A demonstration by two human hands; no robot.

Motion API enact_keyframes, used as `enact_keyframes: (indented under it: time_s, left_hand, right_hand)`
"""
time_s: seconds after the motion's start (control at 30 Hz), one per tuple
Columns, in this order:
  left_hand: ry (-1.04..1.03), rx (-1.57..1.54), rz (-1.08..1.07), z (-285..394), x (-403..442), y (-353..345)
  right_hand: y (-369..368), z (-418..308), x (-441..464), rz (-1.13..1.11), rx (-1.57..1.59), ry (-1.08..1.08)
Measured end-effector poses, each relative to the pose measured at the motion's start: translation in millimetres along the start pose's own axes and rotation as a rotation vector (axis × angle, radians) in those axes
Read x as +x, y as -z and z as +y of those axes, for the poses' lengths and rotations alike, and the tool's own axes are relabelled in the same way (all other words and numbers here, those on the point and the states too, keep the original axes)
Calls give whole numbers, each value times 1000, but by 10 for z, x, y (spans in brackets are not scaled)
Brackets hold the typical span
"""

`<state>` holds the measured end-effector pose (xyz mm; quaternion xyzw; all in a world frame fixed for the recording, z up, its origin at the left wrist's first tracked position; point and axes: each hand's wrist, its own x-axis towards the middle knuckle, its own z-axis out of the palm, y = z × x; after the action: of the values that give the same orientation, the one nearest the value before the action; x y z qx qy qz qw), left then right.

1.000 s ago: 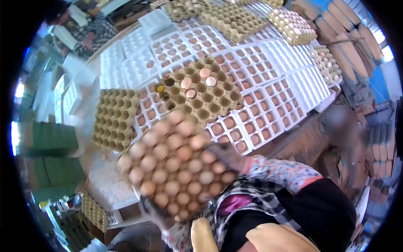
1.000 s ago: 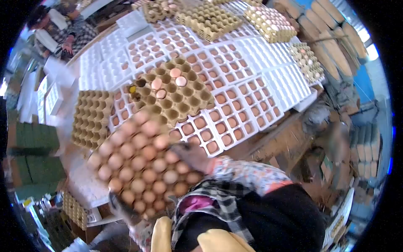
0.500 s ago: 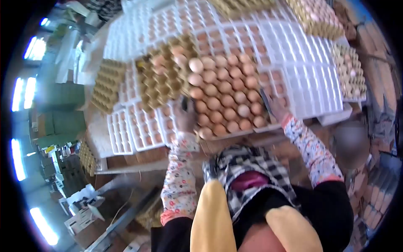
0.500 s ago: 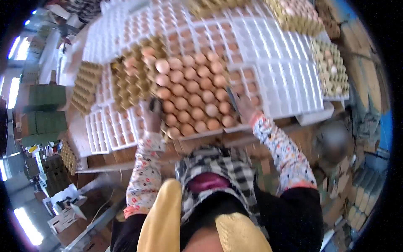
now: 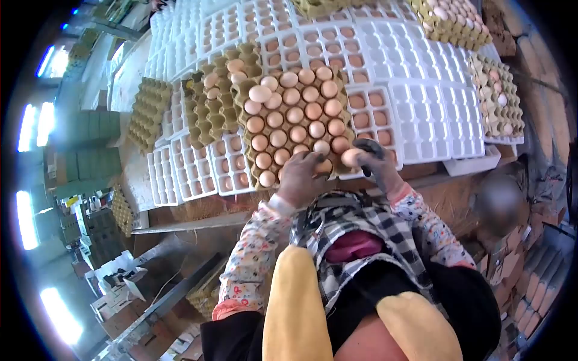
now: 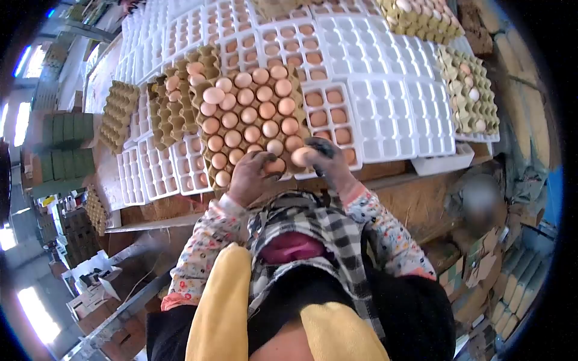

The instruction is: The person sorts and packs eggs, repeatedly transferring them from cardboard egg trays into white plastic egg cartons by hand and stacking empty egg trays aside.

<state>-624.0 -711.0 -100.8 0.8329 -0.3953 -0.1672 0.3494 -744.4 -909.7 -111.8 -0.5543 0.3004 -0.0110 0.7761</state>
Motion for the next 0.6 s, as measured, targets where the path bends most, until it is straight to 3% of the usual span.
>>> enact_keyframes:
  time_s: [0.03, 0.07, 0.1, 0.17, 0.2, 0.23, 0.27, 0.33, 0.37, 0.4, 0.43, 0.47, 0.5, 0.53, 0.57, 0.6]
  left_hand:
    - [56, -225, 80, -92, 30, 4]
    - [303, -772, 284, -88, 61, -46]
    - [561, -1172, 279, 95, 135, 229]
    - [424, -886, 129, -107, 257, 227]
    - [391, -430, -7, -36, 348, 257]
    - [337, 101, -157, 150, 425, 282]
    - [324, 458, -302, 269, 495, 194]
    - [77, 665, -317, -70, 601, -217]
    - [-50, 731, -311, -145, 694, -232]
    - [-39, 613, -355, -90, 717, 2]
    - [-37, 488, -416, -33, 684, 214]
    - [-31, 286, -283, -100, 610, 324]
    - [-30, 85, -154, -170, 546, 407]
    - [125, -392, -140, -312, 529, 422]
    - [120, -303, -155, -331, 539, 515]
    - [129, -221, -169, -276, 531, 590]
  right_hand:
    - [134, 34, 80, 17, 495, -189]
    - [332, 296, 240, 15, 233, 17]
    - [343, 182, 278, 44, 104, 85]
    - [205, 32, 327, 26, -529, 192]
    - [45, -1, 303, -31, -940, 289]
    - [-114, 50, 237, 33, -1419, 734]
    - [-288, -111, 237, -19, -1429, 562]
    - [-347, -142, 400, -52, -1198, 276]
    - [-329, -234, 350, -108, -907, 508]
    - [-245, -284, 361, -102, -840, 199]
    - [27, 151, 543, -38, -250, 168]
    - [45, -21, 462, -65, 37, 81]
    - [43, -206, 375, -80, 107, 75]
    - [38, -288, 413, -93, 76, 110]
    - [48, -287, 455, -110, 46, 127]
    - [-66, -319, 551, -49, -344, 254]
